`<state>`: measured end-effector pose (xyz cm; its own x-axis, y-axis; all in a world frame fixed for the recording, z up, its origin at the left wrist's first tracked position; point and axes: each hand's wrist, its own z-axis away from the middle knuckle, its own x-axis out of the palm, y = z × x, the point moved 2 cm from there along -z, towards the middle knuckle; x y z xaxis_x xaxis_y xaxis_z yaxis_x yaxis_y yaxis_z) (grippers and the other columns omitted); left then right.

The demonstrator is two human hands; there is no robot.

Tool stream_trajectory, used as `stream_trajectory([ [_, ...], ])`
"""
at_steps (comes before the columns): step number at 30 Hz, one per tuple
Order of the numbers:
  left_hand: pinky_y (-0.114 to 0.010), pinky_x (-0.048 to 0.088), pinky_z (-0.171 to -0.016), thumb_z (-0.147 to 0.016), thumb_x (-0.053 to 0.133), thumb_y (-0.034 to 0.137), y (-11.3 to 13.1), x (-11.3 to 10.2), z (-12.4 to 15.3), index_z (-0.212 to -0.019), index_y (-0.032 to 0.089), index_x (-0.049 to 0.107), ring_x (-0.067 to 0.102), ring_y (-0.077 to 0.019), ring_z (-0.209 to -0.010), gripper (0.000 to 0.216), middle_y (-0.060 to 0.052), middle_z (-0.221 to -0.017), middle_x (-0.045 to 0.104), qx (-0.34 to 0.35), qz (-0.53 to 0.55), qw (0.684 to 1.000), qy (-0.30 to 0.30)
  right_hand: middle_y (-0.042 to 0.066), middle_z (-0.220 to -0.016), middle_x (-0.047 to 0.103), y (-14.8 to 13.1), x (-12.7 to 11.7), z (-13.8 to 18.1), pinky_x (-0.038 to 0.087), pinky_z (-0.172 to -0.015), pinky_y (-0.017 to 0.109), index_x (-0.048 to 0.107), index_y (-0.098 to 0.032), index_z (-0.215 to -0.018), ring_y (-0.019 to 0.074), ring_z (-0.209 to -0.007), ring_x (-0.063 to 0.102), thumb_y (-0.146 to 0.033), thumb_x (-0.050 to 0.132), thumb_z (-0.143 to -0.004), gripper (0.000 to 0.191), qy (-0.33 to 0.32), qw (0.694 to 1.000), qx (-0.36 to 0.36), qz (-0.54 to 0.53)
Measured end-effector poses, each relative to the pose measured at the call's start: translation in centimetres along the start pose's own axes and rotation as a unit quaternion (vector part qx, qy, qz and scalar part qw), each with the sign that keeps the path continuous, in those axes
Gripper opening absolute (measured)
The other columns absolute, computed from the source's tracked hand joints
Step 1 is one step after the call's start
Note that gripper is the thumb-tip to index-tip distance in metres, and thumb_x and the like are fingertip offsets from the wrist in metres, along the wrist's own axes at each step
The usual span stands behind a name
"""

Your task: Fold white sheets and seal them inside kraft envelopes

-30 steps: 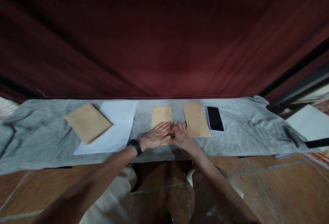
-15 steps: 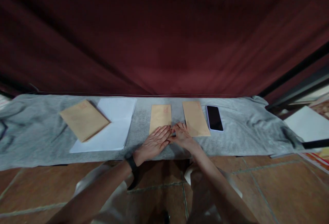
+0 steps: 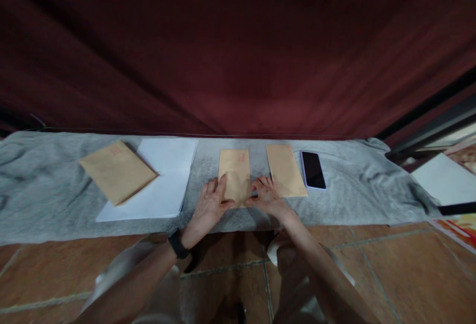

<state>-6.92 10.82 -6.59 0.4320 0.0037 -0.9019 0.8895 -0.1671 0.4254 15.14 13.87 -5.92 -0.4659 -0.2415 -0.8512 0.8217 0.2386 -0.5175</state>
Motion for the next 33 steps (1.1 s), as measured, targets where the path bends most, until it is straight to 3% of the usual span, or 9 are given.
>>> stream_trajectory([
  [4,-0.043,0.048,-0.099,-0.069,0.082,0.024,-0.2,-0.7,-0.5,-0.157,0.024,0.034,0.062,-0.0298,-0.108,0.101,-0.009,-0.115,0.063,-0.083,0.134,0.988,-0.006,0.007,-0.112,0.06,-0.1,0.0,0.0,0.04,-0.095,0.042,0.066,-0.021,-0.099,0.0277,-0.11,0.052,-0.035,0.077,-0.076,0.029,-0.005,1.0,0.001,0.012],
  [6,-0.041,0.052,-0.088,-0.067,0.08,0.023,-0.4,-0.7,-0.8,-0.16,0.022,0.027,0.066,-0.0259,-0.091,0.106,-0.004,-0.1,0.067,-0.135,0.243,0.96,-0.03,0.008,-0.11,0.06,0.0,0.0,0.0,0.041,-0.095,0.042,0.066,-0.02,-0.098,0.0282,-0.108,0.053,-0.034,0.076,-0.077,0.027,-0.001,1.0,-0.005,0.011],
  [11,-0.031,0.054,-0.071,-0.067,0.078,0.025,0.5,-1.1,-1.8,-0.155,0.017,0.031,0.068,-0.0215,-0.081,0.101,-0.005,-0.099,0.074,-0.174,0.56,0.808,-0.052,0.01,-0.113,0.062,-0.3,-0.4,0.3,0.043,-0.099,0.046,0.066,-0.02,-0.105,0.0308,-0.112,0.053,-0.03,0.077,-0.078,0.031,0.038,0.999,-0.036,0.001],
  [18,-0.018,0.032,-0.043,-0.07,0.072,0.023,2.4,-2.3,-3.0,-0.136,0.019,0.056,0.052,-0.0086,-0.053,0.068,0.003,-0.076,0.066,-0.19,0.602,0.775,0.031,0.013,-0.152,0.045,-4.3,-0.3,1.6,0.039,-0.112,0.051,0.03,-0.022,-0.157,0.0305,-0.137,0.041,-0.039,0.063,-0.092,0.075,0.1,0.983,-0.156,-0.01],
  [22,-0.019,0.038,-0.047,-0.073,0.075,0.029,4.0,-1.8,-3.5,-0.131,0.018,0.06,0.056,-0.0099,-0.061,0.061,0.0,-0.086,0.069,-0.147,0.657,0.74,0.012,0.016,-0.154,0.044,-5.1,0.6,1.4,0.038,-0.113,0.05,0.031,-0.017,-0.158,0.0317,-0.137,0.042,-0.022,0.05,-0.096,0.065,0.123,0.986,-0.113,0.028],
  [25,-0.024,0.051,-0.062,-0.084,0.069,0.05,4.4,-1.4,-4.0,-0.125,0.016,0.063,0.065,-0.0155,-0.079,0.054,-0.006,-0.096,0.071,-0.134,0.698,0.703,-0.02,0.015,-0.151,0.048,-4.1,0.0,0.9,0.036,-0.116,0.05,0.039,-0.019,-0.155,0.0296,-0.136,0.044,-0.023,0.042,-0.099,0.056,0.169,0.982,-0.068,-0.056],
  [28,-0.029,0.054,-0.076,-0.085,0.068,0.056,3.9,-0.9,-4.2,-0.123,0.016,0.063,0.068,-0.0178,-0.088,0.055,-0.008,-0.098,0.072,-0.165,0.676,0.717,-0.026,0.011,-0.146,0.053,-2.5,-1.0,0.4,0.032,-0.119,0.05,0.047,-0.024,-0.149,0.0254,-0.138,0.044,-0.038,0.038,-0.103,0.05,0.239,0.938,-0.006,-0.252],
  [30,-0.03,0.054,-0.079,-0.084,0.072,0.054,3.9,-0.2,-4.0,-0.123,0.015,0.062,0.07,-0.019,-0.089,0.056,-0.009,-0.1,0.073,-0.18,0.665,0.722,-0.063,0.009,-0.142,0.058,-1.9,-1.1,0.2,0.031,-0.12,0.049,0.049,-0.024,-0.146,0.0234,-0.138,0.046,-0.05,0.039,-0.102,0.053,0.274,0.872,0.046,-0.404],
  [33,-0.033,0.056,-0.081,-0.082,0.076,0.051,4.8,0.9,-3.4,-0.12,0.015,0.062,0.072,-0.0214,-0.089,0.054,-0.012,-0.102,0.075,-0.17,0.692,0.681,-0.17,0.008,-0.135,0.065,-2.2,-0.3,-0.2,0.039,-0.116,0.046,0.052,-0.022,-0.142,0.022,-0.133,0.054,-0.063,0.043,-0.097,0.062,0.281,0.765,0.073,-0.575],
])
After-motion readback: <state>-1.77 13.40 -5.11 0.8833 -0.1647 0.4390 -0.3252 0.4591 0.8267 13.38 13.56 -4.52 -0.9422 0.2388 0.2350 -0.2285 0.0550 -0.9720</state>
